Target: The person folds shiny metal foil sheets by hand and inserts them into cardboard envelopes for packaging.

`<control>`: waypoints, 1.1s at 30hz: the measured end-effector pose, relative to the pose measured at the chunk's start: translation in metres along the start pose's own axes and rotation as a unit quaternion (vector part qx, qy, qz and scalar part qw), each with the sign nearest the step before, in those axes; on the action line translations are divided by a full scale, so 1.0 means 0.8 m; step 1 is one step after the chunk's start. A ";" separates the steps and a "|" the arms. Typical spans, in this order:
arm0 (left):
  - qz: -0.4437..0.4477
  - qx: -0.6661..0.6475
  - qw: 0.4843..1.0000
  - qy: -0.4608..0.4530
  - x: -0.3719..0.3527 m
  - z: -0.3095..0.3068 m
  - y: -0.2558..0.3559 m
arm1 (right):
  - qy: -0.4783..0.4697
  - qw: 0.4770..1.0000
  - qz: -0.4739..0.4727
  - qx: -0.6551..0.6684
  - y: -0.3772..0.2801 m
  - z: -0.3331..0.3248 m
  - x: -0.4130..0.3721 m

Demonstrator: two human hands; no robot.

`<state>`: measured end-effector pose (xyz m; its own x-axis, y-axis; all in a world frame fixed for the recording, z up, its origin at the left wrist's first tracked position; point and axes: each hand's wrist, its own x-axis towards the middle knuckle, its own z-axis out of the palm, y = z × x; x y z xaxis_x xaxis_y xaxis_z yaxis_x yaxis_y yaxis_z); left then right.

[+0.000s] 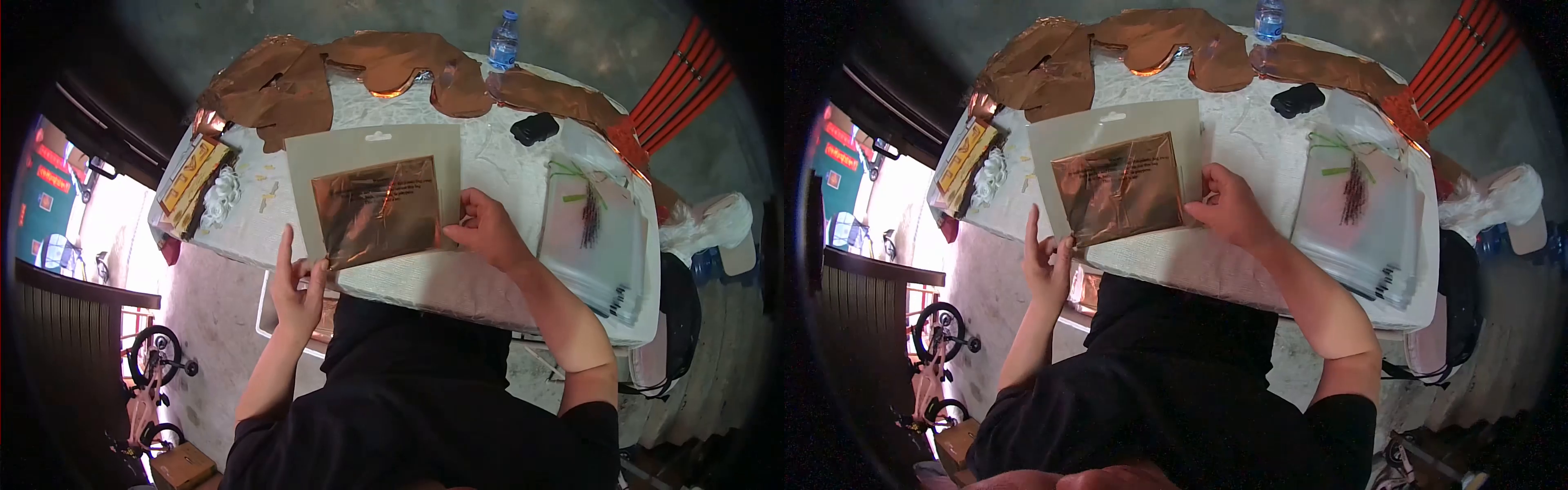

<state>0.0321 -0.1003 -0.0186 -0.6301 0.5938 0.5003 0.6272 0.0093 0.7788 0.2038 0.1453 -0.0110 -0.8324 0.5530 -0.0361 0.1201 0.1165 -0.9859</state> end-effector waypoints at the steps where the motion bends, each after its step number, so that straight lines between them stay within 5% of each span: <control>1: -0.044 -0.021 0.999 -0.002 0.003 0.001 -0.003 | -0.009 1.000 0.005 0.021 0.003 -0.004 0.002; 5: -0.159 -0.181 0.970 -0.037 0.013 0.000 -0.008 | -0.007 0.995 -0.013 0.102 0.004 -0.006 0.001; 8: -0.152 -0.207 0.965 -0.051 0.013 -0.004 -0.019 | -0.072 0.989 0.109 0.072 -0.019 -0.015 -0.006; 12: -0.195 -0.239 0.950 -0.056 0.022 -0.007 -0.006 | -0.089 0.989 0.086 0.085 -0.012 -0.012 -0.005; 15: -0.263 -0.331 0.903 -0.077 0.026 -0.013 -0.018 | -0.088 0.985 0.042 0.139 -0.012 -0.008 -0.006; 17: -0.318 -0.532 0.783 -0.056 0.029 -0.009 -0.017 | -0.055 0.982 0.047 0.177 -0.021 -0.004 -0.009; 20: -0.319 -0.601 0.727 -0.091 0.036 0.014 -0.004 | -0.016 0.982 0.042 0.185 -0.021 0.002 -0.013; 21: -0.312 -0.542 0.773 -0.103 0.035 0.020 0.006 | -0.023 0.982 0.042 0.183 -0.019 0.003 -0.012; 24: -0.285 -0.549 0.777 -0.119 0.026 0.036 0.000 | -0.063 0.983 0.014 0.170 -0.012 0.007 -0.015; 28: -0.306 -0.619 0.723 -0.034 0.040 0.018 0.024 | -0.138 0.987 0.042 0.065 -0.024 0.000 -0.019; 30: -0.218 -0.633 0.733 -0.118 0.041 -0.030 -0.031 | -0.173 0.980 0.088 0.041 -0.027 0.003 -0.019; 31: -0.270 -0.629 0.729 0.034 0.041 -0.045 -0.014 | -0.137 0.985 0.047 0.091 -0.028 0.006 -0.017; 33: -0.241 -0.619 0.744 0.077 0.024 -0.102 -0.078 | -0.106 0.984 -0.018 0.143 -0.010 0.008 -0.009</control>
<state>-0.0563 -0.1556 -0.0267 -0.7498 0.6615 0.0129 -0.5305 -0.6128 0.5856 0.2053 0.1348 -0.0037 -0.9310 0.3650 -0.0036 -0.0432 -0.1201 -0.9918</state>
